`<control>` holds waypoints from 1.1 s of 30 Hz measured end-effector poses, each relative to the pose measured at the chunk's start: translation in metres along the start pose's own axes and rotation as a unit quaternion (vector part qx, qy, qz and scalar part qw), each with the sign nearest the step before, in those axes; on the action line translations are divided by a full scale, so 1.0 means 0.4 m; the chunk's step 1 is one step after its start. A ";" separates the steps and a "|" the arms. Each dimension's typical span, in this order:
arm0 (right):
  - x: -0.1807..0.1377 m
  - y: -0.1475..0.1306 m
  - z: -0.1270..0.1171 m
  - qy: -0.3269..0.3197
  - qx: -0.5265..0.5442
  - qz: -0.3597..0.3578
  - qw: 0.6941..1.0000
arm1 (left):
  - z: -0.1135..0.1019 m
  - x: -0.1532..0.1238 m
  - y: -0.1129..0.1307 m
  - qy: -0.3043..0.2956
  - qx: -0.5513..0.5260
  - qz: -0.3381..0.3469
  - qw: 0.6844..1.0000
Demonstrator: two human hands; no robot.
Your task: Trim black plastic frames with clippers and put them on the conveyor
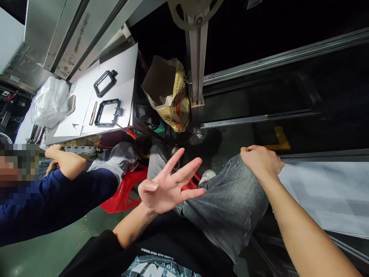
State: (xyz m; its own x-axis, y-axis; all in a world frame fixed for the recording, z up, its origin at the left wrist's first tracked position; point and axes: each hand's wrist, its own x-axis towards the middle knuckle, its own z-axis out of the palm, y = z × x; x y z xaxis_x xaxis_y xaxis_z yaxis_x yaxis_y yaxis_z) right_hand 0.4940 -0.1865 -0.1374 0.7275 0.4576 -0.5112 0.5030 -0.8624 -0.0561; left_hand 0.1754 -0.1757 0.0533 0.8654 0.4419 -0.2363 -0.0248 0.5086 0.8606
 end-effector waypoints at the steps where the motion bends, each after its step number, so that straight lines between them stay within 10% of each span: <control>1: -0.002 0.004 -0.002 -0.002 0.025 -0.005 1.000 | 0.006 -0.002 0.002 0.001 -0.081 0.015 0.997; 5: 0.000 0.020 -0.004 0.000 0.100 -0.021 0.995 | 0.018 -0.010 -0.009 -0.021 -0.274 0.049 0.960; 13: -0.060 0.033 -0.019 0.024 0.237 -0.078 0.968 | 0.005 -0.001 -0.043 -0.086 -0.267 0.073 0.957; 18: -0.331 0.046 -0.066 0.001 0.566 -0.390 0.726 | -0.005 0.003 -0.048 -0.030 -0.305 0.006 0.952; 23: -0.503 0.025 -0.158 0.158 0.362 -0.622 0.676 | -0.002 0.006 -0.048 0.018 -0.330 -0.022 0.944; 33: -0.536 0.007 -0.195 0.331 0.190 -0.644 0.662 | 0.012 -0.021 -0.059 -0.068 -0.278 0.059 0.956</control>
State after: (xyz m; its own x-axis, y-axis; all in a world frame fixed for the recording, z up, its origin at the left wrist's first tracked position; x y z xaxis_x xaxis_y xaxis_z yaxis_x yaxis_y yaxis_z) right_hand 0.3758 -0.2699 0.0389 -0.0835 0.7527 0.6531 0.8435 0.4024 -0.3558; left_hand 0.1711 -0.1951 0.0372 0.8960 0.4399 -0.0598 -0.3559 0.7921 0.4959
